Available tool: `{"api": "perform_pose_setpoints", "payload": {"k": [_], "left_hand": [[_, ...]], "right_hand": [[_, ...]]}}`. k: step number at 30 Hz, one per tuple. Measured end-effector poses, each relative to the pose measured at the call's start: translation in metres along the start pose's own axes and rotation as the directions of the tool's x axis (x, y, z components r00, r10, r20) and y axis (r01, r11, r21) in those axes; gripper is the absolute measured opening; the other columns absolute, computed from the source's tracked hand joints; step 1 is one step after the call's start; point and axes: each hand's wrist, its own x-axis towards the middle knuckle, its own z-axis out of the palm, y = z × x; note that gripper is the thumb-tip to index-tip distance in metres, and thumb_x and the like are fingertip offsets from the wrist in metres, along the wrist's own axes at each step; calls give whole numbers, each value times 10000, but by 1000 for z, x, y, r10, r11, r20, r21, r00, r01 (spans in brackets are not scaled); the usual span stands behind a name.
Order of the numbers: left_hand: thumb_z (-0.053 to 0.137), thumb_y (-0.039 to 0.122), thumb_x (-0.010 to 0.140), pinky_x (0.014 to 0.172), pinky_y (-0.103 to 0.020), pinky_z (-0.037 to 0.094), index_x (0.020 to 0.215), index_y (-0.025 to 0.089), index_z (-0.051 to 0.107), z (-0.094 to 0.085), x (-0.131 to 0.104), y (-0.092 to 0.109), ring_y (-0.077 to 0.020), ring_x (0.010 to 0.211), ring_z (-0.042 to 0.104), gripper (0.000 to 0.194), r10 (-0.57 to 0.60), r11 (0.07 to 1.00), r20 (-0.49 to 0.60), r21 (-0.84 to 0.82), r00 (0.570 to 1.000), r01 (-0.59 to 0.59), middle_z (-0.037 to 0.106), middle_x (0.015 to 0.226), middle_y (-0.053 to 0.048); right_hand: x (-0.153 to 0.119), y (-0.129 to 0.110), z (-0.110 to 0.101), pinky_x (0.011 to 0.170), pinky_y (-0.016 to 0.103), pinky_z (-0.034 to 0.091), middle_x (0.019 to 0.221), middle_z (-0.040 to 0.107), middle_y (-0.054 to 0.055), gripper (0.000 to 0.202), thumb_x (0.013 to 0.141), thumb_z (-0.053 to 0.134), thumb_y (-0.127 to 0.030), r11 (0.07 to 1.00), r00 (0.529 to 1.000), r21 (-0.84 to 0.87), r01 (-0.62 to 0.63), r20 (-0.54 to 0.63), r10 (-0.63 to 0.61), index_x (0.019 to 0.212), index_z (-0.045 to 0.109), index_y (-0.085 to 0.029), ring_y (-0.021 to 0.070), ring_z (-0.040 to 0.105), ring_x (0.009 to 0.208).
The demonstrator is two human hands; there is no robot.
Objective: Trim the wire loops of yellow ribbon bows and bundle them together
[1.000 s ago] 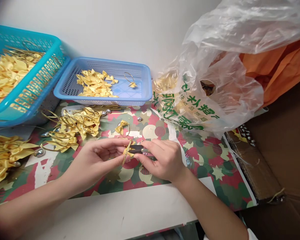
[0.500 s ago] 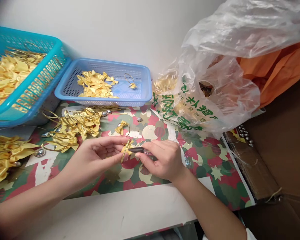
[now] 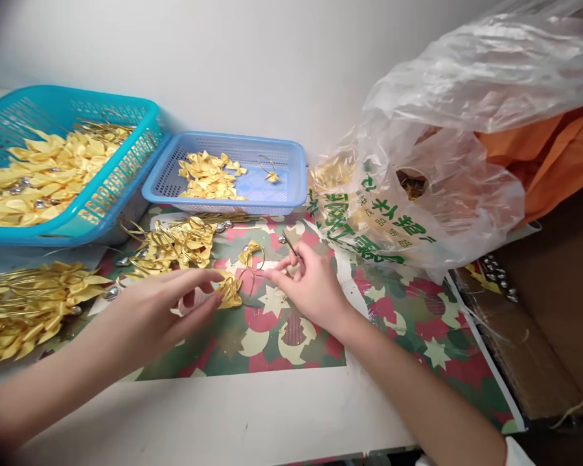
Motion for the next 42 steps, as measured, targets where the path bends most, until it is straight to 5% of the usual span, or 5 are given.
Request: {"api": "perform_pose_setpoints", "payload": {"k": [12,27,31,36,42], "left_hand": [[592,426,860,661,-327,476,1086,168,623,-13,57,14,-221,746,648,345,-149,957,49,-245,988,156,704,947,-91],[703,394,803,575,-254,476,956,201,516,0,52,20,-139,625,630,309,-189,318,351,-862,917,395,659,690,12],[657,300,842,526,-207,405,1001,193,520,1,48,17,-91,551,524,236,-203,345,316,-863,927,370,573,605,57],[597,290,892,501,-194,368,1057,247,458,1,42,12,-84,538,474,221,-159,374,267,-875,951,308,543,640,74],[582,310,919,547,-210,388,1098,234,526,5,38,9,-98,602,487,203,-77,458,232,-856,970,241,535,667,50]], "right_hand": [[23,-26,4,415,207,343,727,622,-59,400,805,664,-315,919,990,378,110,40,-135,734,278,-242,37,392,418],[10,-39,-2,386,217,308,706,564,-53,475,826,683,-491,865,971,500,45,183,-156,737,290,-240,45,368,419],[14,-33,-25,424,228,283,802,555,-22,393,924,475,-602,936,974,322,144,122,-192,839,416,-223,47,353,459],[14,-38,-54,493,223,316,662,472,-42,275,954,510,-448,961,902,-189,201,419,-106,825,514,-204,92,402,561],[10,-41,-45,513,218,332,665,490,-43,210,914,585,-397,912,882,-228,340,413,-226,850,565,-198,91,416,566]]}}
